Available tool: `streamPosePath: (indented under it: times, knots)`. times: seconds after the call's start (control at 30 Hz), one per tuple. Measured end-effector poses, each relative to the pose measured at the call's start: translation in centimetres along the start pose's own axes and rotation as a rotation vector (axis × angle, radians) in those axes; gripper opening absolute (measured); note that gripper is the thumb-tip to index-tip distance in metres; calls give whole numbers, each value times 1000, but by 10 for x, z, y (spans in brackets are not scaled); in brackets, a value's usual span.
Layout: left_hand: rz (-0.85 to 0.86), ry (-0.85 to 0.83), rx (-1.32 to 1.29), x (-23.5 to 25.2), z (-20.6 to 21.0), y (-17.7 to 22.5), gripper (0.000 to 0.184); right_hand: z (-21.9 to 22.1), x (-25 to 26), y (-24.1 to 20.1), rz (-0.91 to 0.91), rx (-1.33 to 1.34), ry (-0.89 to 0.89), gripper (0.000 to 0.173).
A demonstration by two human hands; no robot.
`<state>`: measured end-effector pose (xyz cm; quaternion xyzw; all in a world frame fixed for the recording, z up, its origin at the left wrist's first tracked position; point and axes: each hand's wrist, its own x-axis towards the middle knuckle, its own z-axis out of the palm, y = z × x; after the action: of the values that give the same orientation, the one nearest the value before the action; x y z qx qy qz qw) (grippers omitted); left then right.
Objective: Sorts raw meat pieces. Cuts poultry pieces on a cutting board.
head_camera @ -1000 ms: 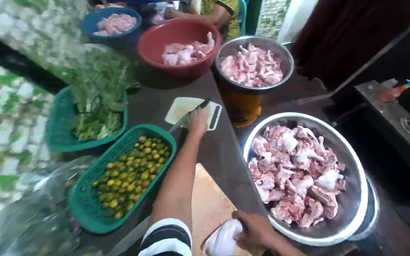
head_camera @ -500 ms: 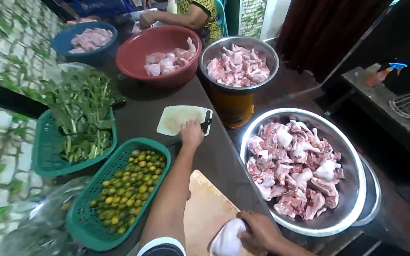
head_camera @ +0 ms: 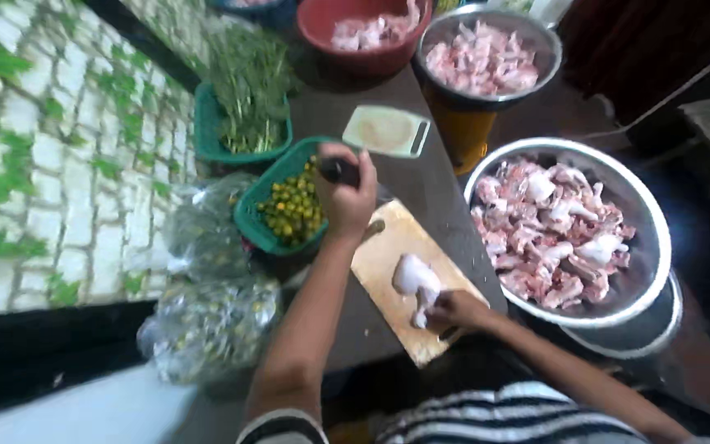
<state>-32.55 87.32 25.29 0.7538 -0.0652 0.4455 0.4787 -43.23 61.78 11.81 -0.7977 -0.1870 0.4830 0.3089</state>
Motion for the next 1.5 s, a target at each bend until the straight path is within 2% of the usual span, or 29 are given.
streamPosePath:
  times: [0.07,0.1,0.2,0.27,0.33,0.4,0.53,0.67,0.77,0.83,1.0,1.1,1.17,1.23,1.37,1.5]
  knots:
    - [-150,83,-86,-17,-18,31,8,-8,-8,-2,-176,-61,-115,37]
    - [-250,117,-141,-24,-26,45,8,-15,-12,-4,-198,-84,-91,36]
    - [-477,195,-360,-47,-43,74,9,-26,-17,3,-169,-126,220,28]
    - [-547,214,-509,-65,-47,88,24,-30,-13,12,-273,-157,368,29]
    - [-547,177,-618,-85,-46,96,37,-30,-5,13,-418,-187,412,32]
    - [-511,165,-700,-103,-38,102,36,-26,10,15,-476,-227,407,33]
    - [-438,144,-680,-135,-20,102,31,-18,39,35,-413,-194,424,25]
    - [-539,89,-542,-186,-3,82,31,-24,35,30,-364,-105,395,27]
    - [-549,65,-525,-188,1,82,31,-26,38,15,-361,-47,365,46]
    - [-541,37,-536,-182,0,90,30,-26,46,2,-354,-91,329,52]
    - [-425,-38,-574,-155,-11,121,34,-31,64,-6,-320,-86,234,52]
    - [-494,-14,-492,-195,1,87,30,-35,63,-9,-318,-42,181,50]
    - [-521,-37,-485,-198,1,80,30,-35,65,-11,-326,-41,185,49]
    - [-517,-56,-507,-187,-5,94,32,-33,64,-8,-316,-49,183,50]
    - [-402,-79,-559,-158,-19,125,35,-32,64,-7,-310,-37,173,50]
    - [-535,-47,-514,-205,2,90,33,-34,64,-7,-315,-30,166,42]
